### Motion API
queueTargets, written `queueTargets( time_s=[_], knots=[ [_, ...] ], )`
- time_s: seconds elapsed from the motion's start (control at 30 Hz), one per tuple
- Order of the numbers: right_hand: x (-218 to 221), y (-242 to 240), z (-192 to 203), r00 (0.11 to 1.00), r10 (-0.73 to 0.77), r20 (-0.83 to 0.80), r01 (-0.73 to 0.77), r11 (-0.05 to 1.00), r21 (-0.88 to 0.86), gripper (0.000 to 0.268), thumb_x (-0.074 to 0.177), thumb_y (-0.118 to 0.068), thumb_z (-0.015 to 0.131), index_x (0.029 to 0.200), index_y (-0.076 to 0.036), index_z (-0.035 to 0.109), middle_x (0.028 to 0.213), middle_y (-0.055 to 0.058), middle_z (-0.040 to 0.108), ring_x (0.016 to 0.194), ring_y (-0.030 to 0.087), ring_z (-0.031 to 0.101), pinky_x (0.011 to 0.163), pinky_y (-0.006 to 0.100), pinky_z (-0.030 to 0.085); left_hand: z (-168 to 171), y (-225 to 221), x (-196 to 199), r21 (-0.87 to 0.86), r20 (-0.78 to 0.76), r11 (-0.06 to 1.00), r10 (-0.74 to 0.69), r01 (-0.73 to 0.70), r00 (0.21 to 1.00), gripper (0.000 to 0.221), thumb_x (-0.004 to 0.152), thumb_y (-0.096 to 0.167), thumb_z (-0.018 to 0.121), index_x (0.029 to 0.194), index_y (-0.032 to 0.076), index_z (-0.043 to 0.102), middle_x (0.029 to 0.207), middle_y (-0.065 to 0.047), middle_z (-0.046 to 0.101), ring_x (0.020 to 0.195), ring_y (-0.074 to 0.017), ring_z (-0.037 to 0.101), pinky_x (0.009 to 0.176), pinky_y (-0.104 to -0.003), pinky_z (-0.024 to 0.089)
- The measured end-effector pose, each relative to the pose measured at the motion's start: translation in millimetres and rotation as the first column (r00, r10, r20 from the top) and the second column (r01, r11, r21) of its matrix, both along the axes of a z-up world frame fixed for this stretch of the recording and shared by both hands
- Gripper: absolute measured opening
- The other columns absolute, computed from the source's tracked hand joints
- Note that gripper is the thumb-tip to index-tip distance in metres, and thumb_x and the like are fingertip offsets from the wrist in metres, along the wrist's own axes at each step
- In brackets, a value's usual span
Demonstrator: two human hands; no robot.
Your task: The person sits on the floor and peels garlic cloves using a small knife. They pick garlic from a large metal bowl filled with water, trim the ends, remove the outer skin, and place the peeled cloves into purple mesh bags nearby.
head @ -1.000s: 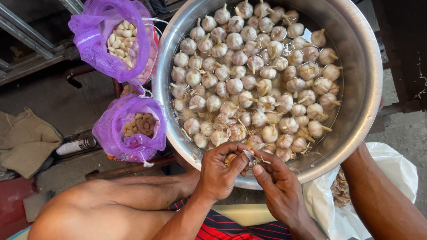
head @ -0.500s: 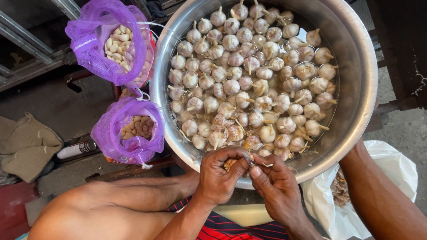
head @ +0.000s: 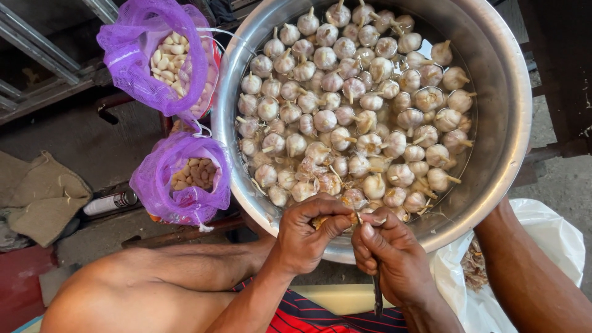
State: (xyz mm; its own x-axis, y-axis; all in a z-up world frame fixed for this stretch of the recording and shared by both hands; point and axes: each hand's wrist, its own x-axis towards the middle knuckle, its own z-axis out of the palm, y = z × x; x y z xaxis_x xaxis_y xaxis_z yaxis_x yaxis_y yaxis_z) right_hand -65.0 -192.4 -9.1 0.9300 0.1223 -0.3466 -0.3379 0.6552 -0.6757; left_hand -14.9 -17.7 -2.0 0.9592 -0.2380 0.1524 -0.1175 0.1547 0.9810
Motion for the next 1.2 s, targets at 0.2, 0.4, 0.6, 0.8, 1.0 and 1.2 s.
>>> queueTargets(
  time_s=[0.2, 0.4, 0.6, 0.8, 1.0, 1.2],
  knots=[
    [-2.6, -3.3, -12.0, 0.995, -0.069, -0.077, 0.063, 0.995, -0.077, 0.013, 0.099, -0.007, 0.064, 0.111, -0.009, 0.066, 0.063, 0.012, 0.044, 0.046, 0.016, 0.038, 0.041, 0.024, 0.026, 15.9, -0.6, 4.0, 0.219, 0.057, 0.976, -0.004, -0.008, 0.998, 0.007, 0.095, 0.007, 0.072, 0.1, 0.008, 0.076, 0.095, -0.007, 0.075, 0.089, -0.0173, 0.072, 0.079, -0.029, 0.057],
    [-4.2, -5.8, -18.7, 0.992, -0.052, -0.111, 0.047, 0.998, -0.045, 0.011, 0.098, -0.007, 0.064, 0.108, -0.01, 0.066, 0.068, 0.012, 0.051, 0.051, 0.016, 0.043, 0.042, 0.024, 0.029, 17.9, -2.1, 3.6, 0.28, -0.099, 0.959, -0.005, 0.033, 0.995, 0.017, 0.087, 0.023, 0.08, 0.094, 0.008, 0.079, 0.093, -0.004, 0.079, 0.088, -0.0145, 0.074, 0.079, -0.028, 0.057],
    [-1.1, -4.4, -11.7, 0.995, 0.016, -0.098, -0.009, 0.997, 0.074, 0.01, 0.1, -0.006, 0.062, 0.107, -0.011, 0.068, 0.065, 0.013, 0.046, 0.047, 0.016, 0.038, 0.043, 0.026, 0.03, 6.2, 2.1, 3.4, 0.119, -0.08, 0.992, -0.032, 0.042, 0.996, 0.008, 0.089, 0.013, 0.075, 0.096, 0.01, 0.076, 0.097, -0.003, 0.078, 0.09, -0.0132, 0.073, 0.082, -0.028, 0.057],
    [4.2, -5.0, -1.6, 0.988, 0.024, -0.151, 0.003, 0.984, 0.18, 0.005, 0.102, -0.009, 0.06, 0.103, -0.01, 0.065, 0.069, 0.01, 0.046, 0.048, 0.013, 0.038, 0.042, 0.024, 0.031, -10.4, 5.4, 1.9, -0.312, -0.19, 0.946, -0.151, 0.086, 0.97, 0.01, 0.089, 0.002, 0.071, 0.097, 0.008, 0.07, 0.108, -0.014, 0.075, 0.106, -0.0227, 0.071, 0.099, -0.036, 0.057],
    [4.5, 3.4, -6.4, 0.983, -0.127, -0.135, 0.105, 0.982, -0.157, 0.019, 0.097, -0.013, 0.066, 0.108, 0.003, 0.064, 0.093, 0.02, 0.074, 0.047, 0.01, 0.04, 0.041, 0.023, 0.029, -10.4, 1.9, -1.1, -0.346, -0.155, 0.932, -0.17, 0.108, 0.973, 0.012, 0.097, -0.001, 0.067, 0.106, 0.005, 0.071, 0.117, -0.019, 0.072, 0.116, -0.0326, 0.071, 0.094, -0.045, 0.068],
    [6.1, 5.3, -25.1, 0.945, -0.227, -0.236, 0.217, 0.974, -0.071, 0.016, 0.083, 0.008, 0.075, 0.097, 0.005, 0.067, 0.056, 0.005, 0.052, 0.04, 0.009, 0.036, 0.037, 0.023, 0.024, -7.2, 0.0, -0.8, 0.164, 0.023, 0.986, -0.028, 0.024, 0.999, 0.011, 0.093, 0.017, 0.075, 0.102, 0.011, 0.077, 0.111, -0.004, 0.062, 0.1, -0.0148, 0.062, 0.081, -0.026, 0.05]
  ],
)
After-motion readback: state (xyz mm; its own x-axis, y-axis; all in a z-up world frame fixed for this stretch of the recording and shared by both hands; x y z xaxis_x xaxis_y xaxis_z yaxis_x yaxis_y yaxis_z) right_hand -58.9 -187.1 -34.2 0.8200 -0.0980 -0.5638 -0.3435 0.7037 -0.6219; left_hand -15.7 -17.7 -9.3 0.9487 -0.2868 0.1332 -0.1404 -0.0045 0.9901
